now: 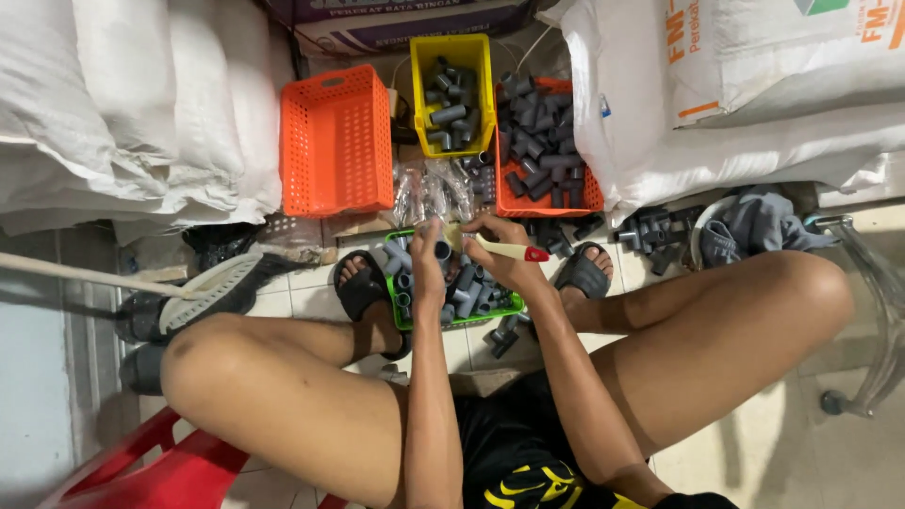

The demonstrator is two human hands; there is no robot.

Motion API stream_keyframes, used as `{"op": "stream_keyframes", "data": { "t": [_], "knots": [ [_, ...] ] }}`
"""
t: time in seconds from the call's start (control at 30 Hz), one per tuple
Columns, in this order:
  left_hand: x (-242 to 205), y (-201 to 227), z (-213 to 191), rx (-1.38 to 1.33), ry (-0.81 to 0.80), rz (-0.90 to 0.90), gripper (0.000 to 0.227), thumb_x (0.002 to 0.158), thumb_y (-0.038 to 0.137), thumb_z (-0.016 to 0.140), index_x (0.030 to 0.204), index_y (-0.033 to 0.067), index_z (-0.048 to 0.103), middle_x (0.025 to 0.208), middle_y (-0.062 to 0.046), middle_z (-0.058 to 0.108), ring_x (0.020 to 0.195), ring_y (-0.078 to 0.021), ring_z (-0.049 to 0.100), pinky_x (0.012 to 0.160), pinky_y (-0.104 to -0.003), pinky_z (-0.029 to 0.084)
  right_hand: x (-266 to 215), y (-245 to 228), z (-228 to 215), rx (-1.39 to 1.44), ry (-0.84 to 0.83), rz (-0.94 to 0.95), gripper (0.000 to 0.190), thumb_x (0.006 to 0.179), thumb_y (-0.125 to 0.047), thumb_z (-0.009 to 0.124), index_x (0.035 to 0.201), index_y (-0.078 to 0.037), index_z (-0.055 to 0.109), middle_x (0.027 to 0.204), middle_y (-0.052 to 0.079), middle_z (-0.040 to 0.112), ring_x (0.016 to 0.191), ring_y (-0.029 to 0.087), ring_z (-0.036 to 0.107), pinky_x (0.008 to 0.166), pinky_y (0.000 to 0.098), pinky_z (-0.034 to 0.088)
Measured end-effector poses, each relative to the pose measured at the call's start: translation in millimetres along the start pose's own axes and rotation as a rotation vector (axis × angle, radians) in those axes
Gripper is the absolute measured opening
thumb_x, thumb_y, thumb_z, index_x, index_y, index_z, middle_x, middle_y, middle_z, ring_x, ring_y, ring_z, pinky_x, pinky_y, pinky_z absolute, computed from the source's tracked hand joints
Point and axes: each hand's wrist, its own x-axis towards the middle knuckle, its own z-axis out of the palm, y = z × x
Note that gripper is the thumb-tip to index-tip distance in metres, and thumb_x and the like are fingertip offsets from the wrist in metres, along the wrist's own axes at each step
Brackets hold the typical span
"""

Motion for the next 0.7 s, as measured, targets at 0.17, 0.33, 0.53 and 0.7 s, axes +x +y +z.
{"op": "stream_keyframes", "data": {
  "t": [0.17,0.33,0.53,0.7],
  "knots": [
    [5,-11,-4,0.166,-0.066,-0.115,0.035,0.094,0.047,0.068,0.099,0.0121,0.065,0.091,-0.008,0.060,0.084,-0.0212,0.058,0.080,-0.040,0.055,5,4,1,0.064,0.113,0.001,0.017,0.091,-0.017,0.077,0.104,-0.007,0.077,0.075,0.016,0.072,0.072,0.013,0.062,0.068,0.0344,0.054],
    [-8,8,-5,0.440,-0.264,0.202,0.044,0.108,0.040,0.045,0.106,0.0059,0.072,0.091,-0.014,0.067,0.097,-0.0316,0.066,0.098,-0.047,0.050,8,5,3,0.261,0.119,0.047,0.015,0.092,-0.011,0.071,0.104,-0.004,0.076,0.058,0.006,0.065,0.058,0.007,0.059,0.059,0.0236,0.051],
    [12,-19,-24,0.507,-0.386,0.173,0.043,0.092,0.055,0.066,0.073,0.0172,0.075,0.062,-0.004,0.064,0.068,-0.0177,0.062,0.075,-0.032,0.050,19,29,-19,0.200,0.012,0.511,0.022,0.094,-0.021,0.054,0.085,-0.006,0.066,0.054,0.015,0.062,0.037,0.013,0.055,0.029,0.0215,0.037],
    [7,-19,-20,0.832,-0.490,0.082,0.050,0.080,0.066,0.070,0.072,0.0174,0.075,0.061,-0.008,0.063,0.065,-0.0298,0.062,0.070,-0.036,0.049,14,37,-46,0.155,-0.100,0.701,0.020,0.076,-0.015,0.065,0.079,0.004,0.070,0.059,0.017,0.064,0.041,0.014,0.054,0.034,0.0236,0.041]
  ]
}}
